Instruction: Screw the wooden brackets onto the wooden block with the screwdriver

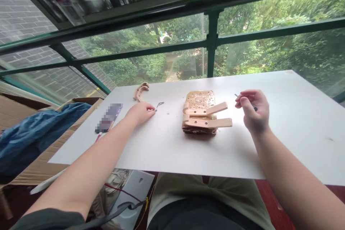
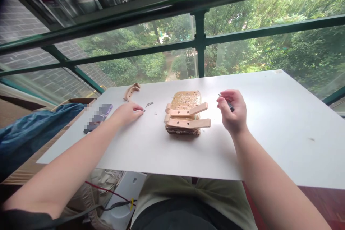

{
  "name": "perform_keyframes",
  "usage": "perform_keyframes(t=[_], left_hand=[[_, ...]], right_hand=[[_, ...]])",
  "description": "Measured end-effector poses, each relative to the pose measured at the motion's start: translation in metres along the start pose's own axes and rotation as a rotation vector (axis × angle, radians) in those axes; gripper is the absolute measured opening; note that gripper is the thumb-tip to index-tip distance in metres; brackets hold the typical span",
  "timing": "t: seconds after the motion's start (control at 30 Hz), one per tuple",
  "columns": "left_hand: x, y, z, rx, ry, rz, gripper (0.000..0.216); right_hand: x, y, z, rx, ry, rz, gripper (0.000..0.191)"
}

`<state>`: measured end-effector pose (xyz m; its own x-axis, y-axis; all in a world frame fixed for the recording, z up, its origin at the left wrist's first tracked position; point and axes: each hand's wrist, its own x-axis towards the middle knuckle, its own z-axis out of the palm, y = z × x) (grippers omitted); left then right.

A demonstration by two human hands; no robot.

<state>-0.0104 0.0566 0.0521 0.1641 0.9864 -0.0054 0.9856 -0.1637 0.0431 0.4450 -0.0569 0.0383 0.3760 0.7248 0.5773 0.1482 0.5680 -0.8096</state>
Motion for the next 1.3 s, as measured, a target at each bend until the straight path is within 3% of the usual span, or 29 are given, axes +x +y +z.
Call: perform_keyframes(t=[0.5,0.67,0.83,1.0,1.2,1.3], left_hand=[[0.013,0.02,-0.009,0.125,-0.074,0.07,0.028],[0.012,0.025,-0.008,0.095,-0.04,0.041,0.024],[0.007,0.035,-0.009,0.026,0.056,0.009,0.021],[0.002,0.059,-0.022,-0.096,0.174,0.041,0.033],[-0.009,0.109,-0.049,-0.607,0.492,0.187,0.029],[-0.015,0.133,-0.06,-0.78,0.586,0.248,0.028]], right_hand=[[0.0,0.008,0.0,0.004,0.024,0.079,0.018],[0.0,0.01,0.0,-0.005,0.027,0.079,0.019],[0.001,0.01,0.0,-0.016,0.022,0.075,0.021],[0.0,0.007,0.0,-0.032,0.007,0.065,0.02],[-0.001,0.005,0.0,-0.035,0.002,0.043,0.02],[0.0,0.004,0.001,-0.039,0.003,0.037,0.021]])
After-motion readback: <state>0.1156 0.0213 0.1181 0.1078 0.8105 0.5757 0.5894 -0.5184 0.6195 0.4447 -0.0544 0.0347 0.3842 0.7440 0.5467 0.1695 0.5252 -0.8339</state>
